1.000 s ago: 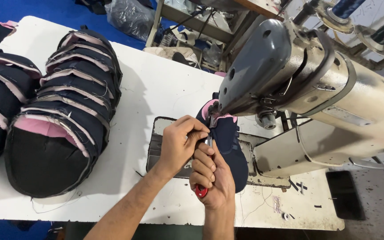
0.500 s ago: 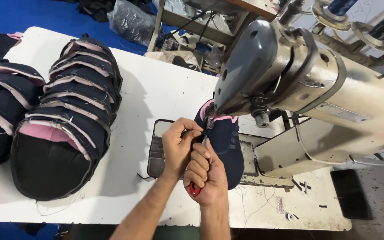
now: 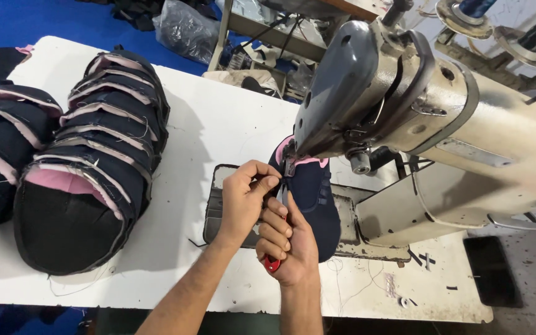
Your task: The person operates a sewing machine to stitch a dark blue slipper with pink lining. They guide the slipper under the needle, sew along the edges, and use red scissors to cut the thread. The person then picks up another slipper and prepares it for sewing.
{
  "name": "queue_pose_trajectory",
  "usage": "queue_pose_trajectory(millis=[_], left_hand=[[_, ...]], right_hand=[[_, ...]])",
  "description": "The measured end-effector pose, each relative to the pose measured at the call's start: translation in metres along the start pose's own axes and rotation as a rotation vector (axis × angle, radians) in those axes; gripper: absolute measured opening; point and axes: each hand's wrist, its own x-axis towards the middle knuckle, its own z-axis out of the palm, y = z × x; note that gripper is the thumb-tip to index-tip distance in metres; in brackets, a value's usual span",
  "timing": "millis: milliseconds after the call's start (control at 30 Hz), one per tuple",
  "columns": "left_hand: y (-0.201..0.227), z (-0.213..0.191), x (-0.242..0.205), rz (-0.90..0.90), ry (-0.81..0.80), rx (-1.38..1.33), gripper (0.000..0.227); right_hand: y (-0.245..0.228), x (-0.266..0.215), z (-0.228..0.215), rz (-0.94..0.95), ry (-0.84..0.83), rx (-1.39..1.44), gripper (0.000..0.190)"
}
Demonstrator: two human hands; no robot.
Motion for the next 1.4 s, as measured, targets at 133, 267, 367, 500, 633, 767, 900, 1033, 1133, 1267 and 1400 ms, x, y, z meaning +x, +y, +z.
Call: queue_pose_trajectory(millis=[133, 267, 367, 500, 633, 767, 900, 1033, 1133, 1267, 1400], left_hand=[[0.0, -0.003, -0.003, 0.137, -0.005, 0.009, 0.003], [0.004, -0.004, -0.007, 0.405, -0.007, 0.065, 0.006], [-0.015, -0.003, -0.008, 0.409, 0.058, 0.025, 0.009], [0.019, -0.029, 0.0, 0.229, 0.262, -0.614, 0.011], [0.041, -0.057, -0.019, 0.239, 0.188, -0.237, 0.006], [0.013, -0.073, -0.041, -0.038, 0.01, -0.091, 0.017], [-0.006, -0.069, -0.054, -0.206, -0.011, -0.1, 0.02], [0.027, -0.054, -0.058, -0.127, -0.06, -0.094, 0.024], [0.048, -0.049, -0.061, -0.191, -0.138, -0.147, 0.023], [0.056, -0.041, -0.073, -0.123, -0.187, 0.071, 0.017], [0.058, -0.03, -0.08, -0.076, -0.188, 0.092, 0.014]], right_hand=[[0.002, 0.002, 0.002, -0.024, 0.008, 0.02, 0.038], [0.002, 0.005, -0.001, -0.034, 0.026, 0.055, 0.037], [0.0, 0.006, -0.006, -0.049, 0.012, 0.054, 0.039], [0.0, -0.001, -0.009, -0.041, -0.018, 0.109, 0.041], [0.001, -0.051, -0.028, 0.048, -0.044, -0.177, 0.04], [-0.033, -0.108, -0.069, -0.487, 0.223, -0.564, 0.045], [-0.081, -0.127, -0.126, -0.849, 0.822, -1.003, 0.038], [-0.091, -0.123, -0.13, -0.52, 1.357, -1.56, 0.03], [-0.063, -0.119, -0.09, -0.879, 0.933, -2.774, 0.028], [0.004, -0.102, -0.006, -1.131, 0.738, -1.942, 0.016], [0.02, -0.082, 0.021, -0.899, 0.439, -1.85, 0.022]])
